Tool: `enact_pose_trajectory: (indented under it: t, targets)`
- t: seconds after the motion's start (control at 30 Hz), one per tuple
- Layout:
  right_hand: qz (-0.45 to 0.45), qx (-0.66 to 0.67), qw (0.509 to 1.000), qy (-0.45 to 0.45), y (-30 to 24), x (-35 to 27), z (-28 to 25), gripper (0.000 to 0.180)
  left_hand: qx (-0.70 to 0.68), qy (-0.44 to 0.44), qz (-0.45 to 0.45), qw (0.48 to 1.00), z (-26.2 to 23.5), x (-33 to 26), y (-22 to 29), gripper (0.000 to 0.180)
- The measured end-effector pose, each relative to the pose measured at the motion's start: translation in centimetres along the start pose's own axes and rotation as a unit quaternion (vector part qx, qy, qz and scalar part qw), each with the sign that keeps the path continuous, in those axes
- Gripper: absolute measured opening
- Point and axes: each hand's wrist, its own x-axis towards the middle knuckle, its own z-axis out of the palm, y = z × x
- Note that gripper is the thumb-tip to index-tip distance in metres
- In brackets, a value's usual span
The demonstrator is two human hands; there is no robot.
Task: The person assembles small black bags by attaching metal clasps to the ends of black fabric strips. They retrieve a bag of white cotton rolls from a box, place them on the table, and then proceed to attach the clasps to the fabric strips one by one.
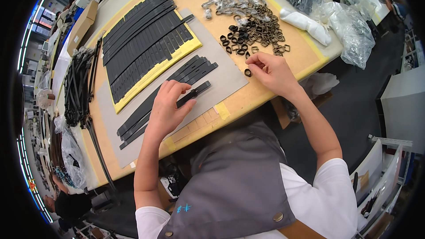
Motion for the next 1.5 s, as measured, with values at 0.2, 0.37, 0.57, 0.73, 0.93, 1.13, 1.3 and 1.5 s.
enact_pose_trajectory:
  t: [0.2,0.37,0.57,0.73,0.93,1.13,1.3,1.5]
  targets:
    - [-0.005,-0.02,1.0,0.017,0.6,0.0,-0.3,0.016,0.024,0.035,-0.012,0.999,2.8,0.4,-1.0,0.024]
    - [-0.04,-0.063,0.997,0.015,1.3,-1.3,0.3,0.017,0.023,0.047,0.011,0.999,3.3,0.6,-1.2,0.019]
    - [-0.007,-0.079,0.991,0.11,3.3,2.2,-2.9,0.017,-0.009,0.085,0.011,0.996,3.2,0.2,-1.0,0.019]
    - [0.009,-0.153,0.986,0.074,3.2,4.7,-5.1,0.015,-0.105,0.095,-0.068,0.988,2.9,-0.2,-0.8,0.02]
    - [-0.085,-0.22,0.972,-0.008,1.7,5.5,-3.9,0.012,-0.096,0.083,-0.064,0.99,2.7,-0.4,-1.2,0.021]
    - [-0.1,-0.298,0.948,-0.053,0.8,5.5,-3.4,0.015,-0.105,0.067,-0.069,0.99,2.5,-0.6,-1.2,0.025]
    - [-0.203,-0.381,0.9,-0.058,2.5,6.7,-2.8,0.014,-0.106,0.054,-0.077,0.99,2.5,-0.6,-0.9,0.025]
    - [-0.082,-0.302,0.945,-0.097,1.0,7.1,-3.7,0.017,-0.11,0.057,-0.078,0.989,2.9,-0.8,-1.3,0.025]
